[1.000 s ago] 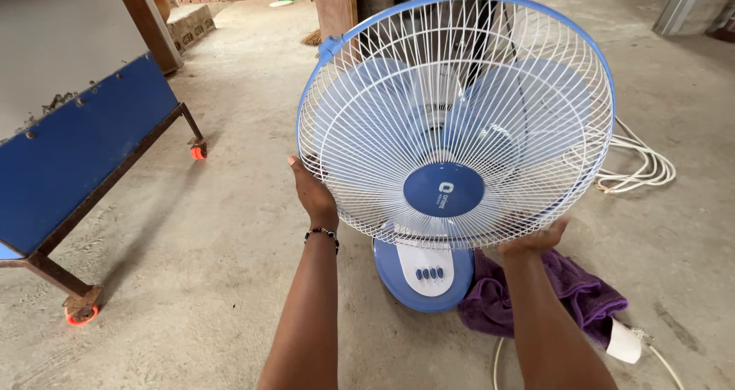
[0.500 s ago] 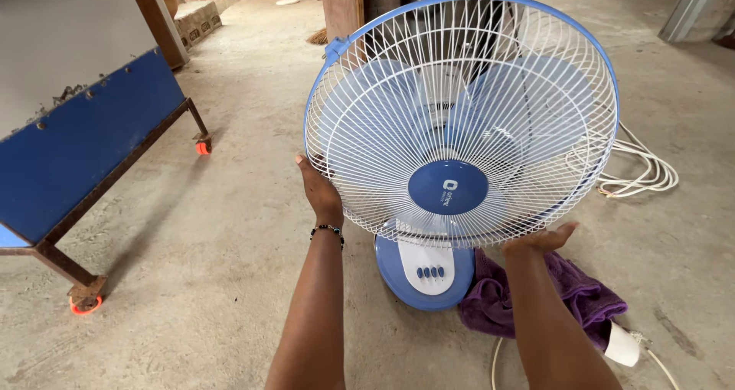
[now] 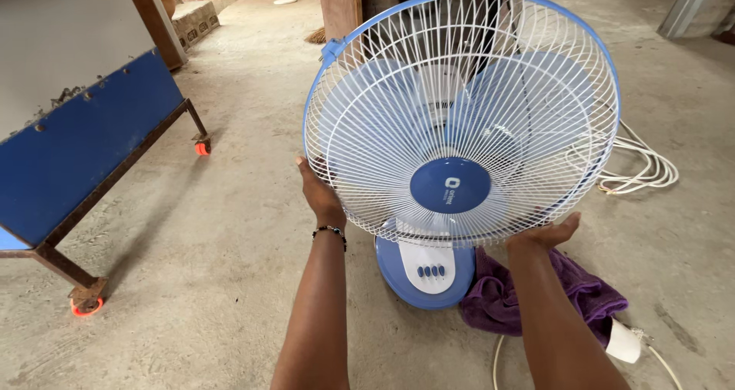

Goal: The person wipes the base and neck of a blue and white pedestal fan with a purple cloth, then attaches the front wire grille to the fan head, aligning and securing it in place.

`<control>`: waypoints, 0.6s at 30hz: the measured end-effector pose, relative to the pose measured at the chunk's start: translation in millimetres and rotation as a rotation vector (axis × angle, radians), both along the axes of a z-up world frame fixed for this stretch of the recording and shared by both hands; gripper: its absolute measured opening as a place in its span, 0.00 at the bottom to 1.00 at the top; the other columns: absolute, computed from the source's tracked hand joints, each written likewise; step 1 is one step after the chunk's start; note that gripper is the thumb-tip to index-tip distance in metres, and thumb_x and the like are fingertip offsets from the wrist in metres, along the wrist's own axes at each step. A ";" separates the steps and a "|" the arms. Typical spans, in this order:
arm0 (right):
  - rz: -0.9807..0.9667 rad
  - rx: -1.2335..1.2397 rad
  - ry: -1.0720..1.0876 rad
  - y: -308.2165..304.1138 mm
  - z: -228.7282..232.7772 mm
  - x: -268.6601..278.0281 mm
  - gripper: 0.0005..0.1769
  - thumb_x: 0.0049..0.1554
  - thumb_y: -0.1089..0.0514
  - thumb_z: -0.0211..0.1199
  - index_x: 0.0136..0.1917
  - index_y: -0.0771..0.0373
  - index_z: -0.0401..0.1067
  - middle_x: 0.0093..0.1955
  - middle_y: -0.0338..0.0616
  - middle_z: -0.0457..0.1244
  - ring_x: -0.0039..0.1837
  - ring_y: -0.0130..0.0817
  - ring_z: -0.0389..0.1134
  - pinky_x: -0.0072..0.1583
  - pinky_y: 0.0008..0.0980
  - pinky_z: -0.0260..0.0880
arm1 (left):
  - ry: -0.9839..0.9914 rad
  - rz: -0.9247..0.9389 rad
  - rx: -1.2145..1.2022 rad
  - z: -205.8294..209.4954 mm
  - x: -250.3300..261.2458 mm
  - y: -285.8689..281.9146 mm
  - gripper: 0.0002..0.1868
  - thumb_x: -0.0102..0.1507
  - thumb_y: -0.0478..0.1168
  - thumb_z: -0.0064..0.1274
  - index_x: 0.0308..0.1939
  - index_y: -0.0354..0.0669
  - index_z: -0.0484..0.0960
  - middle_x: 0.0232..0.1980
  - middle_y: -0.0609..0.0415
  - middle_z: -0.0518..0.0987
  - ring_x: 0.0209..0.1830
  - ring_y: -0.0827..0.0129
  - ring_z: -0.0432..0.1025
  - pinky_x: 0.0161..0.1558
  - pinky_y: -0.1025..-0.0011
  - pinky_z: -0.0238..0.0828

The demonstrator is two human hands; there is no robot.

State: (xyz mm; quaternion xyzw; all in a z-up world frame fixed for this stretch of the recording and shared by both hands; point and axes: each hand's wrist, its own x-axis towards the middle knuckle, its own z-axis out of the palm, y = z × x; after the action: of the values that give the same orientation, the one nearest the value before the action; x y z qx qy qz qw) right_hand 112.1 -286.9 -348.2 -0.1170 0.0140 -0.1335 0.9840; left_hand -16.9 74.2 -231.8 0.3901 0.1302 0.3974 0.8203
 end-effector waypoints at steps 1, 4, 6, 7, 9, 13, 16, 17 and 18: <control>0.018 0.018 -0.016 -1.0 2.1 2.3 0.50 0.55 0.25 0.39 0.81 0.55 0.50 0.81 0.53 0.52 0.79 0.56 0.55 0.75 0.60 0.56 | 0.008 0.001 0.010 -1.7 0.4 0.1 0.40 0.70 0.66 0.31 0.69 0.34 0.71 0.68 0.49 0.75 0.64 0.60 0.70 0.65 0.64 0.63; -0.057 0.063 0.120 -3.8 6.1 14.6 0.49 0.57 0.27 0.43 0.80 0.60 0.51 0.80 0.55 0.53 0.79 0.56 0.57 0.75 0.59 0.58 | -0.005 -0.006 0.022 -11.9 2.9 5.4 0.39 0.70 0.64 0.30 0.69 0.35 0.71 0.66 0.51 0.77 0.63 0.61 0.71 0.64 0.65 0.64; -0.079 0.065 0.128 -3.1 2.1 17.8 0.48 0.57 0.29 0.45 0.79 0.61 0.53 0.79 0.55 0.55 0.79 0.55 0.58 0.74 0.58 0.59 | -0.019 -0.032 0.039 -20.7 4.9 12.1 0.37 0.71 0.62 0.30 0.69 0.35 0.71 0.65 0.51 0.77 0.63 0.62 0.72 0.64 0.65 0.64; -0.054 0.052 0.053 -3.9 1.6 20.5 0.47 0.55 0.30 0.45 0.78 0.61 0.55 0.78 0.55 0.55 0.78 0.55 0.58 0.73 0.58 0.60 | -0.027 -0.054 0.054 -24.0 8.1 14.2 0.37 0.71 0.62 0.29 0.69 0.35 0.71 0.65 0.51 0.78 0.63 0.62 0.71 0.64 0.65 0.64; -0.042 0.004 -0.066 -4.5 0.0 22.2 0.46 0.54 0.34 0.45 0.78 0.61 0.58 0.78 0.53 0.57 0.77 0.54 0.60 0.73 0.58 0.63 | -0.106 -0.108 0.085 -30.7 15.0 17.3 0.36 0.72 0.61 0.28 0.69 0.34 0.71 0.65 0.50 0.77 0.63 0.62 0.71 0.65 0.64 0.64; -0.024 -0.070 -0.134 -3.9 5.5 17.4 0.45 0.54 0.36 0.48 0.78 0.63 0.61 0.75 0.52 0.60 0.75 0.51 0.63 0.72 0.55 0.65 | -0.147 -0.099 0.064 -44.9 22.0 16.4 0.36 0.73 0.60 0.28 0.69 0.34 0.71 0.67 0.50 0.76 0.64 0.62 0.70 0.66 0.65 0.63; -0.074 -0.075 0.115 -5.5 22.1 14.6 0.44 0.54 0.34 0.49 0.76 0.62 0.61 0.72 0.51 0.61 0.72 0.49 0.65 0.69 0.54 0.66 | -0.115 -0.078 0.003 -44.8 28.6 15.2 0.37 0.73 0.61 0.28 0.69 0.32 0.71 0.68 0.49 0.75 0.65 0.62 0.69 0.67 0.65 0.61; -0.108 -0.074 0.239 -4.4 24.2 9.8 0.44 0.53 0.34 0.50 0.75 0.61 0.61 0.71 0.50 0.61 0.71 0.48 0.65 0.67 0.54 0.66 | -0.118 -0.086 -0.011 -45.0 28.2 15.0 0.38 0.73 0.62 0.28 0.69 0.32 0.71 0.69 0.49 0.75 0.66 0.62 0.69 0.67 0.65 0.60; -0.129 -0.069 0.289 -3.8 25.6 4.1 0.45 0.53 0.34 0.50 0.74 0.62 0.60 0.72 0.51 0.61 0.71 0.49 0.65 0.67 0.54 0.66 | -0.085 -0.080 0.000 -45.0 26.7 14.8 0.38 0.73 0.62 0.28 0.69 0.33 0.70 0.70 0.49 0.74 0.67 0.62 0.68 0.68 0.65 0.59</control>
State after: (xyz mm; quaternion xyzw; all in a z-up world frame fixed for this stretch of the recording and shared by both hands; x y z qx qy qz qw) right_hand 116.2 -290.8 -322.6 -0.1678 0.1583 -0.1787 0.9565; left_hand 9.8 89.1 -276.8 0.3779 0.0795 0.3803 0.8404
